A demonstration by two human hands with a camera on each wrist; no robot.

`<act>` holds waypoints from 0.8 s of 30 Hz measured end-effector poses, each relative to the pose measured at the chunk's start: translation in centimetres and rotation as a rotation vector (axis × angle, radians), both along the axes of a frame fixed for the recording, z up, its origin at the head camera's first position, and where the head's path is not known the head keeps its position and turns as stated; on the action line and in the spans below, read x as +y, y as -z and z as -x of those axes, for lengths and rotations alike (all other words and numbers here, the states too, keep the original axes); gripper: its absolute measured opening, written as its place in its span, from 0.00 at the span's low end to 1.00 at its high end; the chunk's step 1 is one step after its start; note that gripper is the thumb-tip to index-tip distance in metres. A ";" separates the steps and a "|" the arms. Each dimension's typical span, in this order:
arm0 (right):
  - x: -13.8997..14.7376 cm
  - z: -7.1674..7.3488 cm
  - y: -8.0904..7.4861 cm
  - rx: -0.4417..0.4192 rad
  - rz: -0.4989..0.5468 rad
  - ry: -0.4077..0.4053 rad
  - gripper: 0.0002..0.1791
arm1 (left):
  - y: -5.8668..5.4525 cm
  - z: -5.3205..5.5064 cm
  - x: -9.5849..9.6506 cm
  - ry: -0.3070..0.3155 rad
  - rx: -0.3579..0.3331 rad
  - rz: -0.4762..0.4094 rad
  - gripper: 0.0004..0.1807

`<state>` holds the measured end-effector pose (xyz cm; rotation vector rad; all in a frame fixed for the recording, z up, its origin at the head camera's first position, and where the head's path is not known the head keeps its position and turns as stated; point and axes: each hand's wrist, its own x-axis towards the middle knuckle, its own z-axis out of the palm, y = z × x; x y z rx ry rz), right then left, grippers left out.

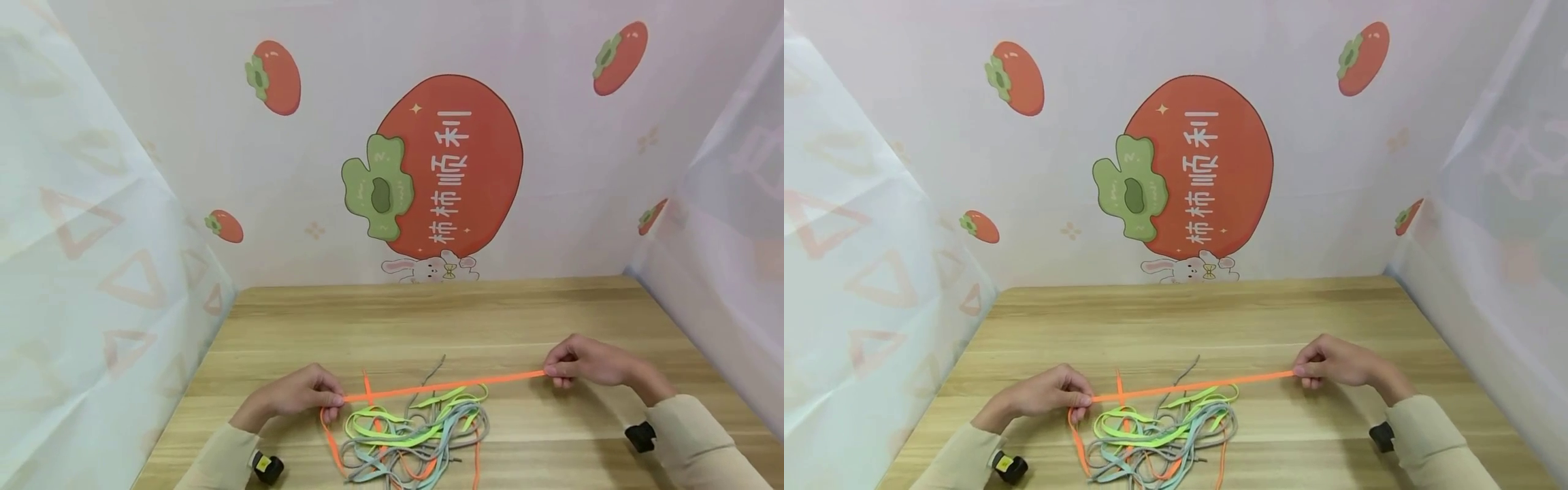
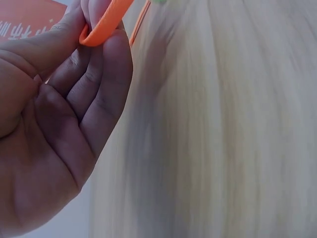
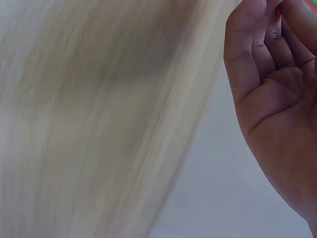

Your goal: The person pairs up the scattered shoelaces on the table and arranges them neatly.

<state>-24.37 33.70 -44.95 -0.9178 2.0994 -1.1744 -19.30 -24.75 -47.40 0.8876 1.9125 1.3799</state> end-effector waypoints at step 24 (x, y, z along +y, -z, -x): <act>3.6 0.6 0.5 -0.004 -0.039 0.057 0.13 | -0.6 -0.5 -4.0 -0.017 0.069 0.072 0.13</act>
